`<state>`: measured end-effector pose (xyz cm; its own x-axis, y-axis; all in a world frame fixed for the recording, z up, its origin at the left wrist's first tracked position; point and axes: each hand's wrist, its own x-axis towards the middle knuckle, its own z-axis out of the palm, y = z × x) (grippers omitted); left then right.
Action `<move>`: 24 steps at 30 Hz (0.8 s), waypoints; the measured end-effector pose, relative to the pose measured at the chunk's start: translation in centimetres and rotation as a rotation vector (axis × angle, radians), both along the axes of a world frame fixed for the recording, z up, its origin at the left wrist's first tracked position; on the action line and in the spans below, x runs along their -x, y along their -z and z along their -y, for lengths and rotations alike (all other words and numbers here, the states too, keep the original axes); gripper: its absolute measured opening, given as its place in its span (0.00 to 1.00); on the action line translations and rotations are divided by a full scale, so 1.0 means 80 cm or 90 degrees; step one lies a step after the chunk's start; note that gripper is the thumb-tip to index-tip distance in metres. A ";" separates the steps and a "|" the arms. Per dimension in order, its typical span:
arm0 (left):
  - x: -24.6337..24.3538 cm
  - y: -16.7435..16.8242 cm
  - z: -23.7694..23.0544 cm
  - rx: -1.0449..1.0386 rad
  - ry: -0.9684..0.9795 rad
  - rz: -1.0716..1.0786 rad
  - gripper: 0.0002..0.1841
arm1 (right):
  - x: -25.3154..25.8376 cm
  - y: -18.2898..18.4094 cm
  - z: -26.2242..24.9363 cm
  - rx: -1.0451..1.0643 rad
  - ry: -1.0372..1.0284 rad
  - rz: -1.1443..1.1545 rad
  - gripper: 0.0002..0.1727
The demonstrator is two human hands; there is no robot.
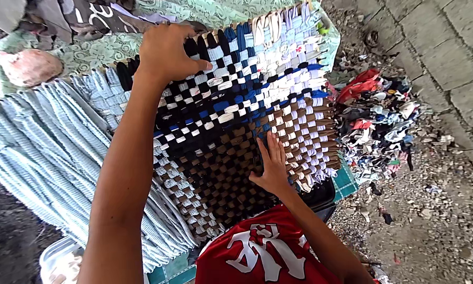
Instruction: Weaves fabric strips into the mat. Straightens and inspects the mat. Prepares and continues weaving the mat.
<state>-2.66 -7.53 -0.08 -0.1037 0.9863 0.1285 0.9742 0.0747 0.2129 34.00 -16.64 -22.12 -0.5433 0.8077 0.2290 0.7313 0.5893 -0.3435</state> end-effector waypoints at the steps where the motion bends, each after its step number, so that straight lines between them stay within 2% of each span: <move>1: 0.000 0.000 0.000 -0.002 0.002 0.000 0.44 | 0.002 0.004 -0.001 -0.009 0.004 0.001 0.69; 4: 0.001 0.000 0.001 -0.005 0.006 0.005 0.43 | 0.000 0.007 -0.009 -0.002 -0.001 0.001 0.67; 9: 0.005 -0.002 0.001 -0.001 -0.002 0.008 0.44 | -0.029 -0.013 -0.034 0.112 -0.063 -0.045 0.61; 13: 0.004 0.000 -0.001 -0.014 0.013 -0.005 0.42 | -0.041 -0.011 -0.045 0.141 -0.114 -0.064 0.60; 17: 0.006 0.001 0.000 -0.011 0.006 0.000 0.43 | -0.063 -0.032 -0.041 0.207 -0.197 -0.152 0.47; 20: 0.006 0.002 0.000 -0.002 0.006 0.004 0.44 | -0.072 -0.036 -0.021 0.188 -0.178 -0.109 0.55; 24: 0.006 0.003 -0.001 -0.002 0.005 -0.002 0.45 | -0.050 -0.018 0.011 0.104 -0.081 -0.029 0.65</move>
<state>-3.14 -7.48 -0.32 -0.0949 0.9867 0.1317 0.9755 0.0658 0.2100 38.02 -17.53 -20.64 -0.6350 0.7621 0.1264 0.6367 0.6090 -0.4730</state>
